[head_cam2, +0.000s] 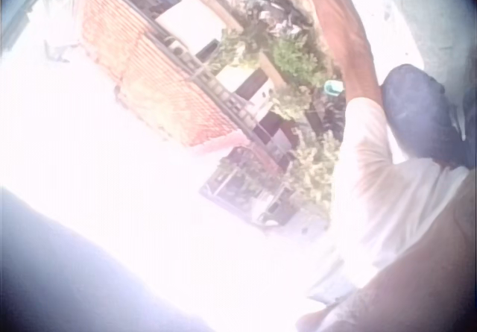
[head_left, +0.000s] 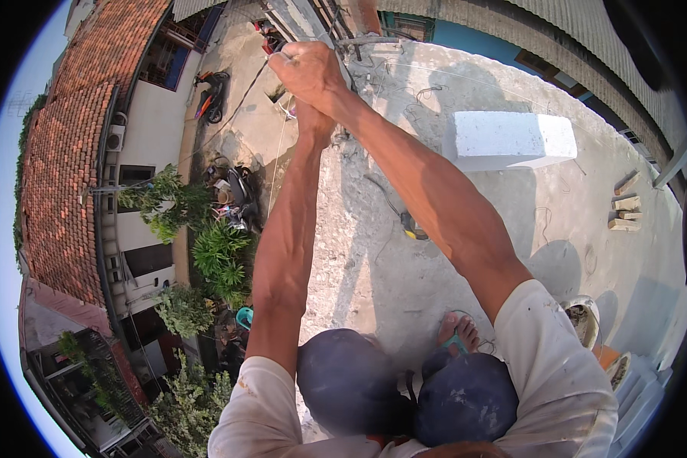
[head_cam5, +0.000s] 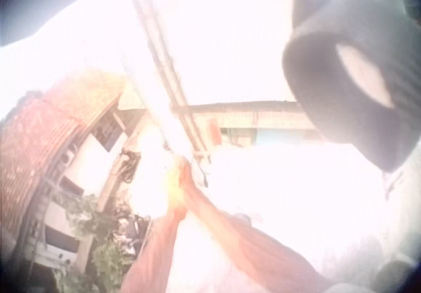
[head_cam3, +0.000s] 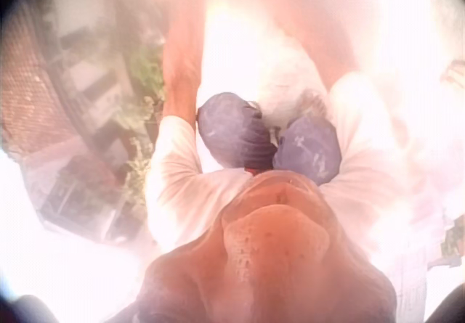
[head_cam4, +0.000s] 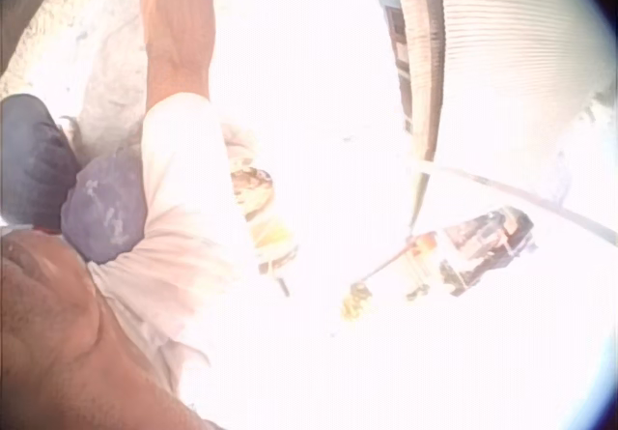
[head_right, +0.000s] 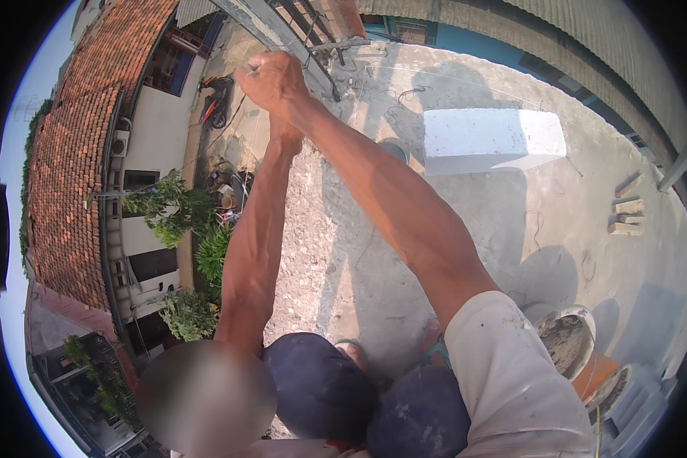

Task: The person applies mortar to a white block using a trowel and places it onto a low wall. They use a hammer to tap the block into position and adjust its alignment. The person also uses a measuring tape and a string line to ensure the wall is straight.

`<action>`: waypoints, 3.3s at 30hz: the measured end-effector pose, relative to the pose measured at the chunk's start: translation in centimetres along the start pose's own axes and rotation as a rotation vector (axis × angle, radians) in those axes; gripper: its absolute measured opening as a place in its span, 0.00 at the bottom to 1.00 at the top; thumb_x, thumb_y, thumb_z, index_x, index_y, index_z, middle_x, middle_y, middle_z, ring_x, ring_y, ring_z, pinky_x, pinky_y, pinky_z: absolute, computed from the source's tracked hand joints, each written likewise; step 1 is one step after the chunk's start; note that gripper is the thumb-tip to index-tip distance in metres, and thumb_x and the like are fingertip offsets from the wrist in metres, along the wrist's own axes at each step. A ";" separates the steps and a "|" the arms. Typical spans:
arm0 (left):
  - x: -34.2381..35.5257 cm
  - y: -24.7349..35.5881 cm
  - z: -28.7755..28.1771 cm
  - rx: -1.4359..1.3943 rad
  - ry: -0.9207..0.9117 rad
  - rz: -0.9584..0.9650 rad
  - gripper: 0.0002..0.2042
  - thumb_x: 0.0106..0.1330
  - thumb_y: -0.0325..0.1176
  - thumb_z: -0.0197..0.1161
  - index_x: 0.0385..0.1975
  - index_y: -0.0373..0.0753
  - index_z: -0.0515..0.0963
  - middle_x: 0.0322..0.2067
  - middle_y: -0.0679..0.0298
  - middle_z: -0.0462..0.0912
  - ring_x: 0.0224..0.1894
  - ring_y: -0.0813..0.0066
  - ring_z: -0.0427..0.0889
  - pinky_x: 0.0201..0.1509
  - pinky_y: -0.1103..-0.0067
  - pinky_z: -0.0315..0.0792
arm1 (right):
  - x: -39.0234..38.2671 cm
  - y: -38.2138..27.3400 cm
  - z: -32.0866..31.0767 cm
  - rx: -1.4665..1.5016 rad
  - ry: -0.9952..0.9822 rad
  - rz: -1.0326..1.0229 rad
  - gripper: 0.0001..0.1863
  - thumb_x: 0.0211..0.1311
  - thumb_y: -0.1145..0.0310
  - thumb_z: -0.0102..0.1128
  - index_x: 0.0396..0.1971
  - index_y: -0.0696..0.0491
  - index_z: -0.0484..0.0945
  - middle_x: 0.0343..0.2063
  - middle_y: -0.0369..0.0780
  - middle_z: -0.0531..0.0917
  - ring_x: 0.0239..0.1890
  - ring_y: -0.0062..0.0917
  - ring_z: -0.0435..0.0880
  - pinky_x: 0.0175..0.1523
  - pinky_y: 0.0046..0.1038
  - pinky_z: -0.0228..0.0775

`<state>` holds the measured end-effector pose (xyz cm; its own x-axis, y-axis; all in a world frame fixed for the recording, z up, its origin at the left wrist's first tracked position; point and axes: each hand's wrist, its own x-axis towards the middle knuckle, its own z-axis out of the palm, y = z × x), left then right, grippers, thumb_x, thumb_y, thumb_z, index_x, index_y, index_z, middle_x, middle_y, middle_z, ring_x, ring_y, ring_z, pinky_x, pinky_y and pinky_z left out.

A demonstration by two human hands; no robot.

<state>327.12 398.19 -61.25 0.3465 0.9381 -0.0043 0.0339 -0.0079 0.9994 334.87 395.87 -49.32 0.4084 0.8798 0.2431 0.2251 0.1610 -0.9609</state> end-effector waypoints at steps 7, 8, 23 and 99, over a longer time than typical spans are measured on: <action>-2.6 -1.1 -0.1 -0.051 -0.035 0.060 0.20 0.74 0.32 0.59 0.64 0.42 0.69 0.58 0.62 0.73 0.61 0.69 0.73 0.65 0.69 0.71 | -3.7 0.1 0.6 0.051 0.014 -0.175 0.18 0.58 0.59 0.66 0.20 0.59 0.76 0.15 0.48 0.74 0.18 0.33 0.69 0.28 0.38 0.67; -2.0 -0.7 0.2 -0.056 -0.044 0.054 0.20 0.73 0.31 0.59 0.64 0.42 0.69 0.58 0.62 0.73 0.62 0.69 0.73 0.65 0.69 0.70 | -3.3 -0.1 0.1 0.019 -0.006 -0.192 0.18 0.58 0.59 0.66 0.20 0.59 0.76 0.15 0.48 0.74 0.18 0.32 0.68 0.28 0.38 0.67; -13.0 3.2 -2.1 0.210 -0.153 0.285 0.24 0.68 0.24 0.59 0.65 0.40 0.68 0.65 0.57 0.70 0.68 0.62 0.70 0.71 0.67 0.68 | -15.4 -2.3 -3.3 0.180 -0.076 -0.509 0.14 0.51 0.78 0.67 0.13 0.55 0.70 0.15 0.40 0.72 0.19 0.34 0.72 0.37 0.32 0.65; -19.6 -4.3 -1.5 0.850 0.018 0.103 0.42 0.67 0.42 0.70 0.75 0.28 0.55 0.75 0.41 0.55 0.77 0.42 0.54 0.80 0.53 0.50 | -30.1 6.0 -32.9 -1.394 -0.538 -0.079 0.17 0.53 0.74 0.72 0.45 0.52 0.84 0.62 0.46 0.74 0.67 0.44 0.70 0.69 0.52 0.63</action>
<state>318.73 380.35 -65.37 0.3715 0.9238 0.0930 0.6972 -0.3437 0.6291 353.04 355.61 -58.08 0.0591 0.9944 -0.0877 0.9981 -0.0574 0.0217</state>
